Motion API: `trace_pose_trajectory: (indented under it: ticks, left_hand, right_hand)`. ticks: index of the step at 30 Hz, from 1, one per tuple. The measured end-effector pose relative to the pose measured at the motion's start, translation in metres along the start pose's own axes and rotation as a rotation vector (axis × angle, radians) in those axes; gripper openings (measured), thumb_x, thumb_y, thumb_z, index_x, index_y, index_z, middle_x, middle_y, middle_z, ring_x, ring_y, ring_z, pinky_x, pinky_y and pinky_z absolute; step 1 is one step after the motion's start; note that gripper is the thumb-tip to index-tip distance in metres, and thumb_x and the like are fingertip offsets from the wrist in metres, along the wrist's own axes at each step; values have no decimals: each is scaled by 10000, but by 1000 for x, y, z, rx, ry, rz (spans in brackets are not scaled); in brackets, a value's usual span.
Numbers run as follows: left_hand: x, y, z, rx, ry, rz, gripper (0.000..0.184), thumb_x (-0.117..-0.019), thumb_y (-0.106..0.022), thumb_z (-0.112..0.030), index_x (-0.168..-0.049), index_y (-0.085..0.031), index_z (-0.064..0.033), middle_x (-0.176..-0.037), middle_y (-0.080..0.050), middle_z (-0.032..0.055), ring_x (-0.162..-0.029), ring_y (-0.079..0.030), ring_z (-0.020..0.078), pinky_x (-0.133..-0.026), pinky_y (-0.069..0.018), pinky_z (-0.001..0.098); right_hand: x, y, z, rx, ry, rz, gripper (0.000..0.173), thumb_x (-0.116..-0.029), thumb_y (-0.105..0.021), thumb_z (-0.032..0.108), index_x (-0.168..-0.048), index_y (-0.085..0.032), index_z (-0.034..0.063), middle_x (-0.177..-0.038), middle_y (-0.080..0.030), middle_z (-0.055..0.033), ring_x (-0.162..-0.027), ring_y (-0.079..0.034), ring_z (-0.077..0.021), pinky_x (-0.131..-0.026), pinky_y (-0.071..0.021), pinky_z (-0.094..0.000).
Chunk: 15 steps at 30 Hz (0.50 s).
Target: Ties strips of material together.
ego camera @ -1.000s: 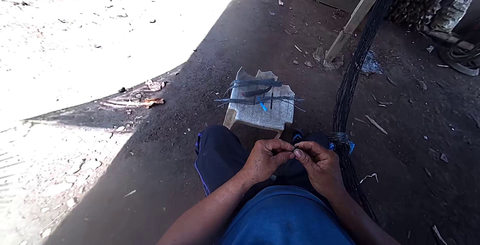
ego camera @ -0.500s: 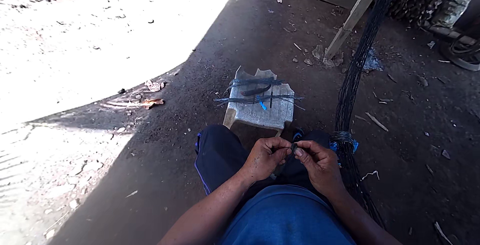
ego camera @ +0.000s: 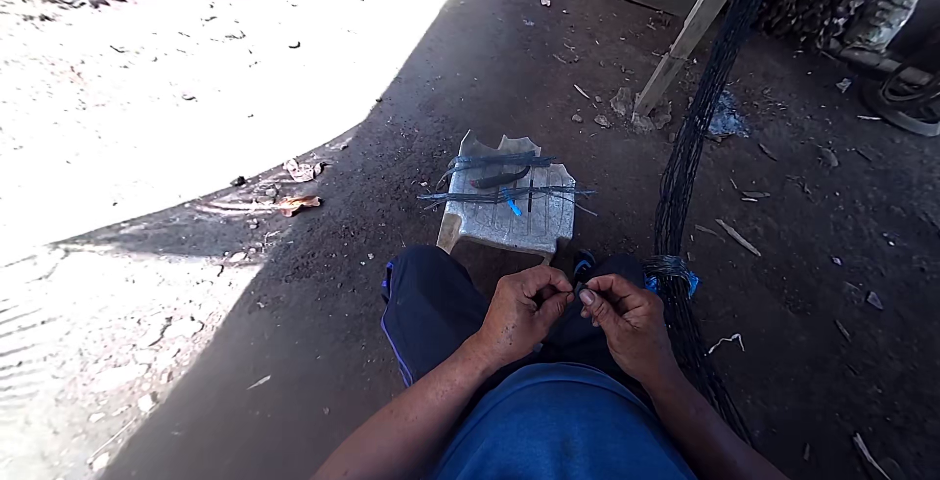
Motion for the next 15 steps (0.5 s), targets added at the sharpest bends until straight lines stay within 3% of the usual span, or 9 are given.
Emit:
trace_pose_trajectory:
  ticks: [4,8,15]
  left_hand:
    - [0,3,-4,-40,-43,68,146,-982,-630,-81,-1049,-732,-2,-1028,-730,85,-750,-640,61,-681,-557,222]
    - [0,4,-10,-38,-64,101,199,-1015,-655,-185,-1046,-726,-1,-966,-729,65,-738,-643,57,-670,-560,224]
    - [-1,0,-19,-96,-153,107,139,-1004,-617,-103,-979,-698,7,-957,-716,88,-745,-636,64,-667,-547,213]
  right_hand:
    - [3,0,2,51,44,-12,103,-988,-659,85,-1024,-695,-5,-852,-713,-38,-710,-681,-97,-642,-598,-230]
    - [6,2,1,117,111,1,119,-990,-654,109,-1028,-694,3,-933,-695,-57,-756,-668,-97,-663,-594,-239]
    - [8,7,2,120,203,39,105,-983,-647,112,-1020,-684,20,-977,-674,-60,-763,-646,-104,-647,-578,-244]
Point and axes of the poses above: each hand's wrist, its own x-axis away from the middle knuckle, its own y-axis out of the back of the hand, z = x × y, the point moved 1 cm from there along -x, towards the middle knuckle
